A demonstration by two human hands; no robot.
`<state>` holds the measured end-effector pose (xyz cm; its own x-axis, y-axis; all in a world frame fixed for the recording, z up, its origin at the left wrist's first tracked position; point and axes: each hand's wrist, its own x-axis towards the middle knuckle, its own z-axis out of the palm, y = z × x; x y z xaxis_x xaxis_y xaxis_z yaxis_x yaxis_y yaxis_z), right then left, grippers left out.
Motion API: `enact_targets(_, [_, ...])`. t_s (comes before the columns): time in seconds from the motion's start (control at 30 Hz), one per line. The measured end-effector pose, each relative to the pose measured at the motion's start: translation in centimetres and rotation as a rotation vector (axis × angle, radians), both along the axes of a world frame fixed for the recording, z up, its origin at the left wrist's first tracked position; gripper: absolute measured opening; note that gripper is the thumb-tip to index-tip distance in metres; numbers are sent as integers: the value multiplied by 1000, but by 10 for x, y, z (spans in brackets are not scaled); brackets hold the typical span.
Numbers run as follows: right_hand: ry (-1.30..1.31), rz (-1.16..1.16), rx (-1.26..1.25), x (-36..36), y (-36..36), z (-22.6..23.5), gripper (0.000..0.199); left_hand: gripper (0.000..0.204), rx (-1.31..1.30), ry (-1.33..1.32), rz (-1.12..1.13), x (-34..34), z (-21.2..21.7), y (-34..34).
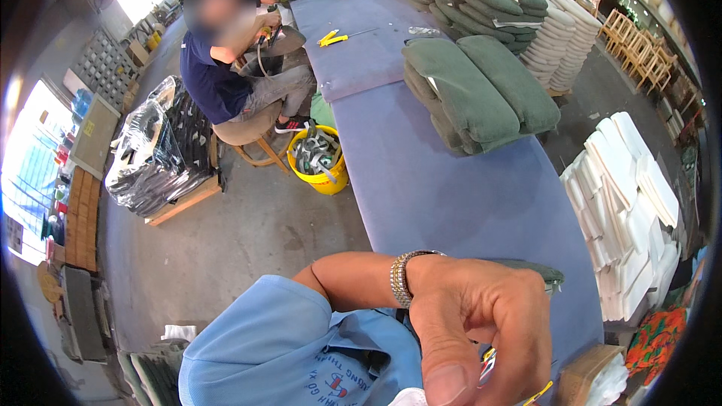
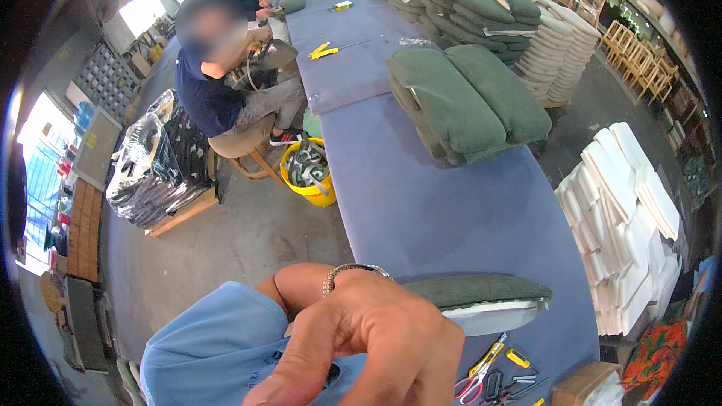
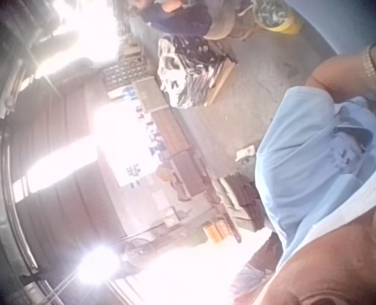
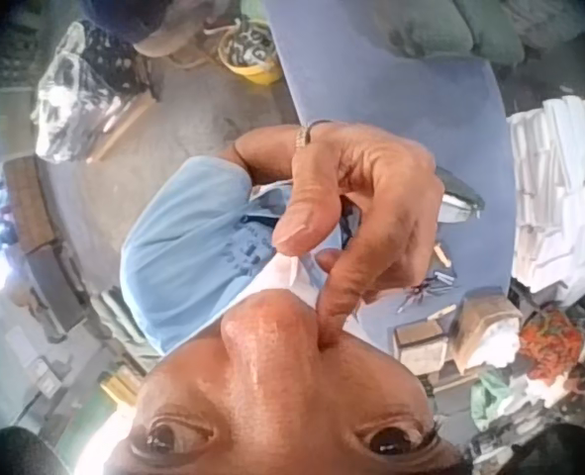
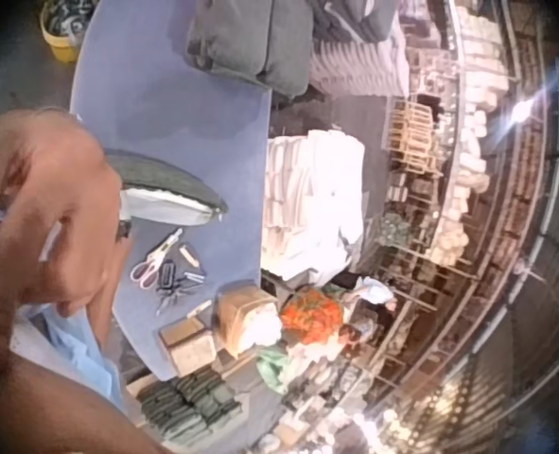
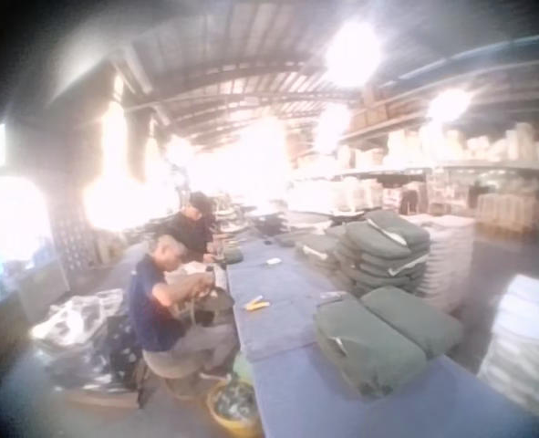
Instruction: The person assembles green fabric cushions by stapling the fabric to a foam insert, trimming excess material with a utility knife, and folding the edges. They repeat this process on multiple cushions and stack the finished items on the table.
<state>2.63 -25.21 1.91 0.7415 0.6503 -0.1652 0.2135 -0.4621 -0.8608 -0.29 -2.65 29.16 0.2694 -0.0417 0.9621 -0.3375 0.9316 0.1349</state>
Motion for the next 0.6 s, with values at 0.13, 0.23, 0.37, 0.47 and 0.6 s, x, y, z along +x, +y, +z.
enact_targets(0.13, [11, 6, 1, 2, 10, 12, 32, 49, -14, -93, 169, 9, -2, 4])
enact_targets(0.23, [30, 16, 10, 3, 5, -9, 32, 44, 111, 128, 335, -15, 1, 26])
enact_targets(0.37, [27, -55, 15, 6, 5, -12, 32, 30, 93, 214, 444, -23, -22, 35])
enact_targets(0.47, [23, -6, -90, 11, 3, -16, 35, 21, 147, 86, 652, -30, -18, 44])
enact_targets(0.6, [27, -14, -54, 11, 10, -9, 32, 17, 41, 150, 753, -40, -8, 40])
